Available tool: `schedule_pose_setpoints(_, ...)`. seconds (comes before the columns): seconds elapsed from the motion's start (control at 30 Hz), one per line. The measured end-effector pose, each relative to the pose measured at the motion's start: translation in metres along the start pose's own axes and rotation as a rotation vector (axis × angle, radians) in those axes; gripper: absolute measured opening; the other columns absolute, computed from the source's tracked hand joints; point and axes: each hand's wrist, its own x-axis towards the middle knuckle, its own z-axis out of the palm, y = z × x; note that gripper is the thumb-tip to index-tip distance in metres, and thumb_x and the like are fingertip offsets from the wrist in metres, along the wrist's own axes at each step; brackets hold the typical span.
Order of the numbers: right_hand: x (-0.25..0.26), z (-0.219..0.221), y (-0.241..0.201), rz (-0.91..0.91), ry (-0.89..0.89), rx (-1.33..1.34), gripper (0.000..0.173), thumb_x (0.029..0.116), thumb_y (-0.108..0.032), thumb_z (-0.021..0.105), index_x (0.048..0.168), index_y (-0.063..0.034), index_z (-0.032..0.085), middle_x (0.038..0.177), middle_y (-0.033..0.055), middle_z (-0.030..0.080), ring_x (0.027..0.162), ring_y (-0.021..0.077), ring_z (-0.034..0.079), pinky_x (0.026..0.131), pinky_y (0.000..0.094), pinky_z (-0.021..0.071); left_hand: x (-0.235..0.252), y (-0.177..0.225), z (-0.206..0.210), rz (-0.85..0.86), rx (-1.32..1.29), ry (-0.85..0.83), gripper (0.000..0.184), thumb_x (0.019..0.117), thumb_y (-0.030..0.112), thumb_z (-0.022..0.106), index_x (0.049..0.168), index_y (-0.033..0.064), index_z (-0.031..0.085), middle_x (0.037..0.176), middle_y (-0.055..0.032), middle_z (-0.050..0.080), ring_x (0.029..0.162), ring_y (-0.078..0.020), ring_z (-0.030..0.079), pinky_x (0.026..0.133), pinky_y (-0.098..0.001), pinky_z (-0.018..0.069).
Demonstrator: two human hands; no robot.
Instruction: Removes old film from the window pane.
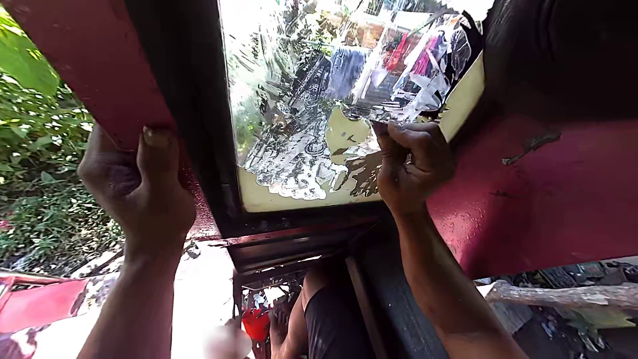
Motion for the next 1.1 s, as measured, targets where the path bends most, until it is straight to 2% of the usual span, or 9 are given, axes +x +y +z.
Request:
schedule_pose_setpoints(0.2,0.003,0.010,-0.005,-0.014,0.042,-0.063,0.008,0.0922,-0.001,0.068,0.086,0.0027,0.072,0.077,0.0083,0.063,0.074,0.0081,0.062,0.067,0.0183,0.0508,0.001,0.004,0.001,-0.045,0.019,0.003,0.034,0.1042,0.041,0.054,0.122,0.0122,0.056,0.109,0.0132,0.066,0.105,0.0002,0.065,0.096,-0.0264,0.0546)
schedule_pose_setpoints(0.33,0.007,0.015,-0.008,-0.029,0.043,-0.078,0.008,0.0906,-0.001,0.069,0.085,0.0029,0.073,0.074,0.0082,0.062,0.071,0.0088,0.061,0.064,0.0188,0.0501,-0.001,0.002,0.002,-0.037,0.043,0.035,0.028,0.1050,0.037,0.053,0.119,0.0127,0.056,0.105,0.0141,0.066,0.101,0.0018,0.065,0.094,-0.0248,0.0548)
schedule_pose_setpoints(0.47,0.011,0.019,-0.013,-0.025,0.036,-0.088,0.009,0.0894,-0.002,0.067,0.085,0.0022,0.074,0.072,0.0068,0.059,0.066,0.0070,0.056,0.057,0.0169,0.0428,-0.001,0.003,0.004,-0.029,0.023,0.036,0.028,0.1050,0.036,0.053,0.119,0.0124,0.057,0.106,0.0134,0.066,0.102,0.0007,0.065,0.095,-0.0257,0.0546)
schedule_pose_setpoints(0.53,0.011,0.014,-0.011,-0.012,0.016,-0.028,0.008,0.0907,-0.003,0.070,0.089,0.0020,0.076,0.074,0.0062,0.061,0.069,0.0055,0.057,0.061,0.0158,0.0451,-0.001,0.007,0.005,-0.033,0.000,0.023,0.033,0.1037,0.041,0.055,0.121,0.0126,0.057,0.108,0.0135,0.067,0.104,-0.0001,0.065,0.096,-0.0272,0.0548)
schedule_pose_setpoints(0.6,0.011,0.007,-0.009,0.013,-0.006,0.026,0.007,0.0931,-0.003,0.070,0.094,0.0017,0.076,0.080,0.0051,0.063,0.076,0.0045,0.060,0.069,0.0158,0.0508,0.001,0.012,0.007,-0.016,-0.021,0.021,0.028,0.1039,0.038,0.056,0.122,0.0156,0.057,0.109,0.0176,0.067,0.105,0.0022,0.065,0.096,-0.0253,0.0553)
schedule_pose_setpoints(0.73,0.023,-0.001,-0.005,-0.025,-0.030,-0.015,0.009,0.0953,-0.002,0.067,0.095,0.0017,0.076,0.084,0.0069,0.064,0.081,0.0061,0.062,0.073,0.0168,0.0513,0.001,0.011,0.005,-0.011,0.015,0.019,0.024,0.1047,0.034,0.054,0.120,0.0161,0.057,0.107,0.0191,0.067,0.103,0.0042,0.065,0.094,-0.0235,0.0556)
schedule_pose_setpoints(0.9,0.046,0.002,-0.010,-0.186,-0.179,-0.068,0.015,0.0978,-0.009,0.065,0.096,-0.0063,0.080,0.086,0.0101,0.069,0.086,0.0176,0.063,0.078,0.0302,0.0478,0.001,0.010,0.004,-0.032,0.063,0.028,0.023,0.1054,0.032,0.052,0.117,0.0134,0.058,0.104,0.0172,0.067,0.099,0.0048,0.065,0.092,-0.0229,0.0555)
schedule_pose_setpoints(1.0,0.060,0.007,-0.008,-0.268,-0.216,-0.110,0.017,0.0984,-0.011,0.064,0.096,-0.0126,0.080,0.087,0.0098,0.071,0.087,0.0232,0.060,0.081,0.0415,0.0376,0.001,0.012,0.006,-0.034,0.068,0.037,0.025,0.1041,0.036,0.054,0.116,0.0142,0.057,0.102,0.0181,0.066,0.098,0.0057,0.065,0.090,-0.0218,0.0556)
schedule_pose_setpoints(1.1,0.063,0.009,-0.005,-0.302,-0.230,-0.093,0.021,0.0980,-0.008,0.060,0.092,-0.0127,0.079,0.085,0.0095,0.070,0.086,0.0234,0.059,0.084,0.0440,0.0349,0.002,0.011,0.004,-0.014,0.047,0.012,0.023,0.1044,0.036,0.054,0.117,0.0177,0.055,0.102,0.0215,0.065,0.097,0.0070,0.064,0.089,-0.0203,0.0556)
